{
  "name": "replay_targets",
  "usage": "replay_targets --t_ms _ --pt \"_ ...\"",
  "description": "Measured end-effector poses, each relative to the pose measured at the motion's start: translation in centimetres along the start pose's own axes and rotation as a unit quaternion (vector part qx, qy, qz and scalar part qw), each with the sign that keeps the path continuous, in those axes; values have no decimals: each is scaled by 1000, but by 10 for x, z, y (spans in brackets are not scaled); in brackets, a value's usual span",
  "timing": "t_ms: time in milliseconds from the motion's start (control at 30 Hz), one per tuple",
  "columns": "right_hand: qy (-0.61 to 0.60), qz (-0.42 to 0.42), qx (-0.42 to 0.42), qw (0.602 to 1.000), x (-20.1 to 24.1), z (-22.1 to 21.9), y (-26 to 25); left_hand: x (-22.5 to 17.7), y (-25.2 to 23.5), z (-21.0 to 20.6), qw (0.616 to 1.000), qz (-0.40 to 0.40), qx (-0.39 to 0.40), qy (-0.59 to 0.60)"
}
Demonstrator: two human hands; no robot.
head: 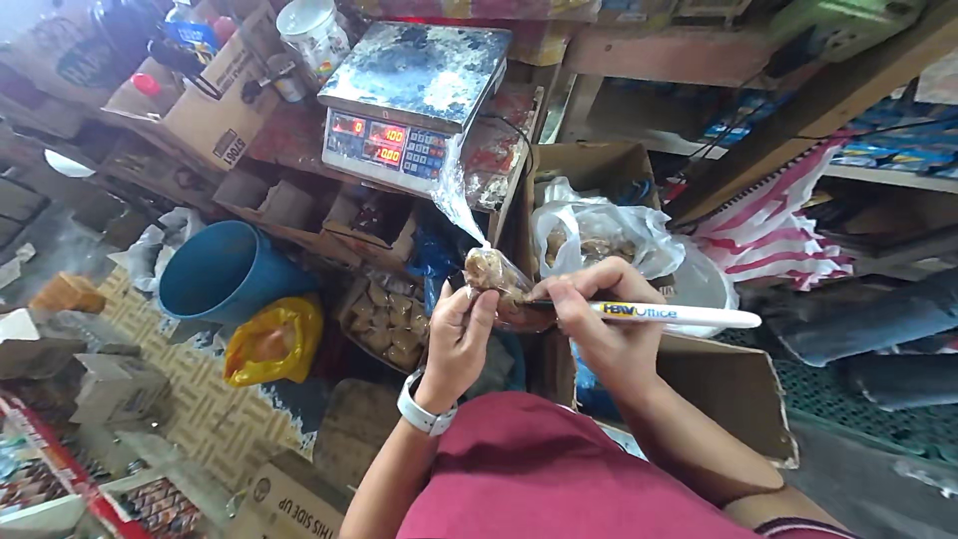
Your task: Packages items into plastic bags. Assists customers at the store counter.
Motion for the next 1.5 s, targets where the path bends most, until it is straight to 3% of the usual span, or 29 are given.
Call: replay_targets --t_ms 267,467,567,667,767,867,1067,1500 --pt "48 18 -9 999 0 1 1 0 2 0 1000 -4 2 2" --pt "-63 -45 -80 994 0 13 -4 4 4 6 1000 19 -13 19" --pt "-44 -37 -163 985 0 47 -12 7 3 11 998 -7 -14 -61" --pt "-39 -26 -220 974 11 71 -19 4 2 4 966 -94 40 -239" --pt "-35 0 -132 991 28 61 -14 10 5 -16 910 -139 126 -369" --pt "-49 -39 3 998 21 39 -3 14 6 -29 892 -146 179 -389" --pt "29 -92 -21 995 -8 38 -7 13 7 -35 889 -155 186 -388" --pt "117 -210 124 963 -41 28 6 28 20 -28 876 -174 179 -413"
Point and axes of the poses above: each hand's wrist, its own y-axis away from the middle knuckle, its own z-axis out of the back of the hand, x = y × z, the point moved 2 cm from there along -y, towards the middle knuckle, and after that the axes turned 10 degrees about -y, right-handed, at the moved point
